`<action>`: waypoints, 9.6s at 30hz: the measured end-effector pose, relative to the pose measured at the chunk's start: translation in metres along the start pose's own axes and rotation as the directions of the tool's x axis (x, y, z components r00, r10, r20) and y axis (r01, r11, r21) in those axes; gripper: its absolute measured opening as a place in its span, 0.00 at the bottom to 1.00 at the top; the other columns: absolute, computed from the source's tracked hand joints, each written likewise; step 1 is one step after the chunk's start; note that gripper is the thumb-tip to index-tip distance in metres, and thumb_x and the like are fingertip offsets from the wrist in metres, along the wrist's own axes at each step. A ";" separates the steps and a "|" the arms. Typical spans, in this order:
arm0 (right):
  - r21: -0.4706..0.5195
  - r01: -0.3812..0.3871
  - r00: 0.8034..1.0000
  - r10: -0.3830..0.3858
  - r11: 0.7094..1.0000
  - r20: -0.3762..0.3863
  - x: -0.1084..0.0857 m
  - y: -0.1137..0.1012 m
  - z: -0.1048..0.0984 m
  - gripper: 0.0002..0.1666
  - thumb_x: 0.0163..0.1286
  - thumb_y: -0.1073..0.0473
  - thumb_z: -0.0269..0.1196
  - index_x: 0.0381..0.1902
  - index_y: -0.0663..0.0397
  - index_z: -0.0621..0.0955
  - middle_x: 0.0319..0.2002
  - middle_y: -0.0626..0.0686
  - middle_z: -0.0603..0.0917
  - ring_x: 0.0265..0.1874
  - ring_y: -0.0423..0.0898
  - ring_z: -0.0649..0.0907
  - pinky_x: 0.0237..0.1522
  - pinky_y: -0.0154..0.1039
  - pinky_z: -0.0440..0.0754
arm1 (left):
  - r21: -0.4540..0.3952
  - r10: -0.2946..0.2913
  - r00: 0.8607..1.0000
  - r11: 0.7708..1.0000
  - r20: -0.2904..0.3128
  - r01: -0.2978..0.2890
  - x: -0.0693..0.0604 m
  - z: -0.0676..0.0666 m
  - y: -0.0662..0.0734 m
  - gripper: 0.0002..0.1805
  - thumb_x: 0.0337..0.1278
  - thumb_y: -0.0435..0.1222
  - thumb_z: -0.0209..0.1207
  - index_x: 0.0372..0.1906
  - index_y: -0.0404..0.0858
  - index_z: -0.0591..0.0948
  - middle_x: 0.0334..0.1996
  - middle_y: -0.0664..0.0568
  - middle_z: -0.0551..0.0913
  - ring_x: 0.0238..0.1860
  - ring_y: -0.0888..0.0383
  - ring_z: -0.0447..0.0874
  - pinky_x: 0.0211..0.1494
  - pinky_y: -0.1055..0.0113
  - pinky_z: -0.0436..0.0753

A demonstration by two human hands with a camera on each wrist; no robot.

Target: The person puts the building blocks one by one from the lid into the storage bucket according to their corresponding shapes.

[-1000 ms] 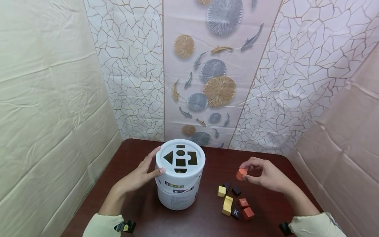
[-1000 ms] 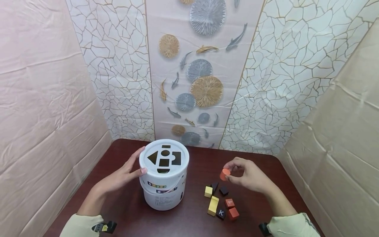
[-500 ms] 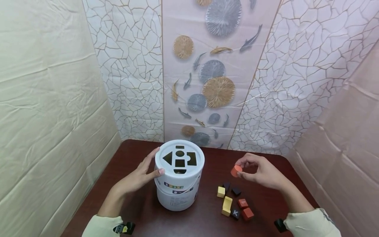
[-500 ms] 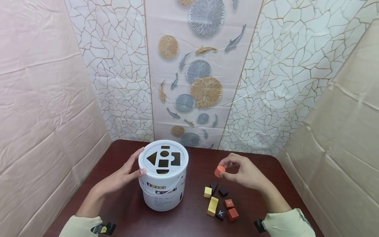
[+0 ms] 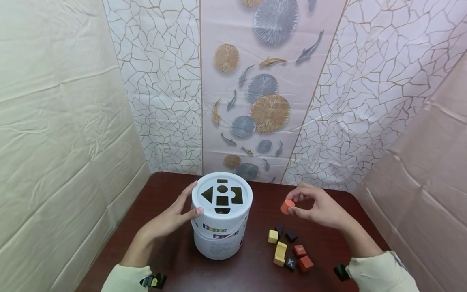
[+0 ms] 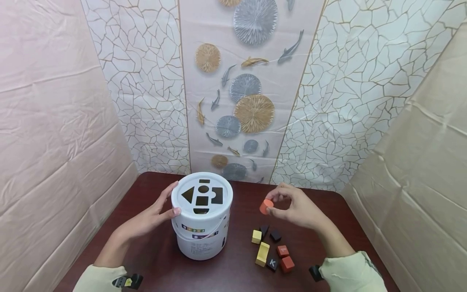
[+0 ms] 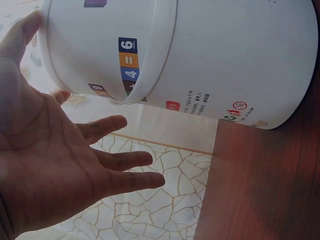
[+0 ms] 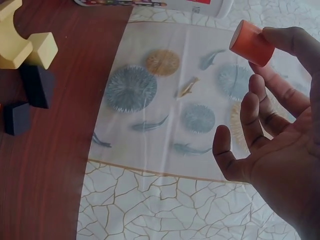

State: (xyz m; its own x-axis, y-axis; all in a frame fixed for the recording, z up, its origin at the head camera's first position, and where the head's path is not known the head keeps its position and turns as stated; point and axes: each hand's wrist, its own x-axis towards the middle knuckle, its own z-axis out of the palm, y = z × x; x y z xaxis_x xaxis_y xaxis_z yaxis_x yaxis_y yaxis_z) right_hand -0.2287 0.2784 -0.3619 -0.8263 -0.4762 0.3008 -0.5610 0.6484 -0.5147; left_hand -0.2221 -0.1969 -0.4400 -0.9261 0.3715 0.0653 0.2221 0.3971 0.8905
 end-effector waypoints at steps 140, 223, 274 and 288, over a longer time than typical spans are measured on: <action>-0.002 0.038 0.999 -0.038 0.999 0.024 0.090 -0.017 0.029 0.19 0.71 0.51 0.79 0.57 0.44 0.91 0.54 0.52 0.86 0.51 0.47 0.83 0.56 0.51 0.82 | 0.213 0.030 0.996 0.977 -0.081 -0.012 -0.001 -0.004 0.006 0.52 0.72 0.63 0.66 0.90 0.67 0.51 0.90 0.50 0.52 0.90 0.34 0.42 0.80 0.15 0.54; -0.087 -0.118 0.983 0.129 0.989 0.128 0.002 0.101 0.112 0.27 0.66 0.42 0.82 0.51 0.56 0.92 0.45 0.50 0.88 0.40 0.46 0.81 0.41 0.38 0.80 | 0.188 0.003 0.998 0.982 -0.059 0.008 -0.004 -0.006 0.005 0.51 0.73 0.62 0.66 0.90 0.68 0.49 0.91 0.49 0.50 0.90 0.32 0.39 0.78 0.13 0.52; -0.281 0.058 0.985 -0.009 0.958 0.172 -0.003 0.103 0.099 0.17 0.63 0.71 0.78 0.48 0.53 0.88 0.37 0.47 0.83 0.35 0.40 0.79 0.35 0.39 0.80 | 0.204 0.025 0.998 0.979 -0.063 -0.011 -0.003 -0.008 0.006 0.50 0.74 0.62 0.65 0.90 0.69 0.50 0.91 0.49 0.51 0.90 0.32 0.41 0.78 0.13 0.55; -0.285 0.018 0.997 0.003 0.958 0.076 0.005 0.083 0.074 0.16 0.68 0.66 0.78 0.51 0.52 0.88 0.36 0.45 0.81 0.36 0.38 0.77 0.38 0.38 0.78 | 0.205 0.021 0.998 0.979 -0.063 -0.008 -0.002 -0.006 0.005 0.50 0.74 0.62 0.65 0.90 0.68 0.50 0.90 0.48 0.51 0.90 0.32 0.41 0.78 0.13 0.53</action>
State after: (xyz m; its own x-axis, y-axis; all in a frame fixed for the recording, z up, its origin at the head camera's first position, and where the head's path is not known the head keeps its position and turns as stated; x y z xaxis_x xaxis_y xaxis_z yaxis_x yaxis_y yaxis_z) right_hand -0.2758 0.2852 -0.4626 -0.8220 -0.5177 0.2372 -0.5671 0.7820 -0.2587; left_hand -0.2208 -0.2005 -0.4327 -0.9385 0.3263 0.1126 0.2873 0.5576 0.7788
